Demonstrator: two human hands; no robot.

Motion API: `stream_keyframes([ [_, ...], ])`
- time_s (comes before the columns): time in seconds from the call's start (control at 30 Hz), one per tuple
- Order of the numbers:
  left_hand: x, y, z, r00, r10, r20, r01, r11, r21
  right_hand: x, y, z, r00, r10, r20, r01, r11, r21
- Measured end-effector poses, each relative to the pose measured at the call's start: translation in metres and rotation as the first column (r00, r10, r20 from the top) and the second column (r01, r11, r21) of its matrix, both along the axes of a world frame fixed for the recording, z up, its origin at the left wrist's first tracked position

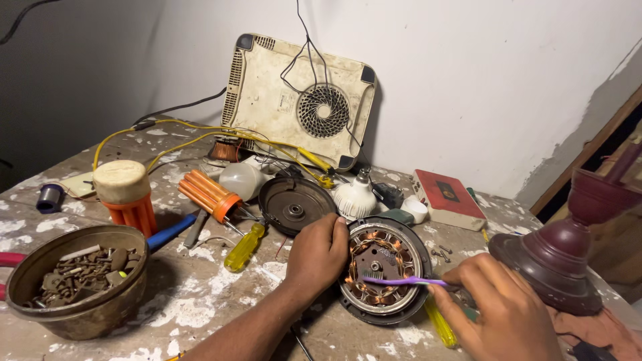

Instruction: The person holds a disassembled fan motor stator on a cluttered workbench and brushes dust and debris out of its copper windings and slots using a toothbrush, rotating the motor to reach different sections throughout the clip.

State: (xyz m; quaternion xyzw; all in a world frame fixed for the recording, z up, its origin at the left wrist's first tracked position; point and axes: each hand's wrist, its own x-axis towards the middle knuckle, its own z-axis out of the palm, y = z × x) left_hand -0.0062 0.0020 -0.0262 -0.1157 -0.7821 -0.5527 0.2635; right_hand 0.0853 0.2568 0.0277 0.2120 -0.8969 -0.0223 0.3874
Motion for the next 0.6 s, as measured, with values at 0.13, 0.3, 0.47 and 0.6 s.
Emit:
stream_keyframes([
  [0.13,-0.001,0.000,-0.001,0.999,0.012,-0.042,-0.012,1.000,-0.014,-0.006,0.012,0.008,0.996,-0.062,0.057,0.059,0.997,0.056],
  [0.3,-0.001,0.002,-0.003,0.998,0.024,-0.057,-0.024,1.000,-0.014,-0.003,0.004,0.019,0.999,0.028,0.033,-0.030,0.998,0.050],
  [0.47,0.001,0.003,-0.002,0.999,0.017,-0.045,-0.017,1.000,-0.021,-0.008,-0.018,0.029,0.995,0.045,0.084,-0.049,0.998,0.045],
  [0.6,0.001,0.002,0.000,0.999,0.016,-0.048,-0.017,0.999,-0.028,-0.009,-0.014,0.045,0.990,0.004,0.144,-0.015,0.997,0.074],
])
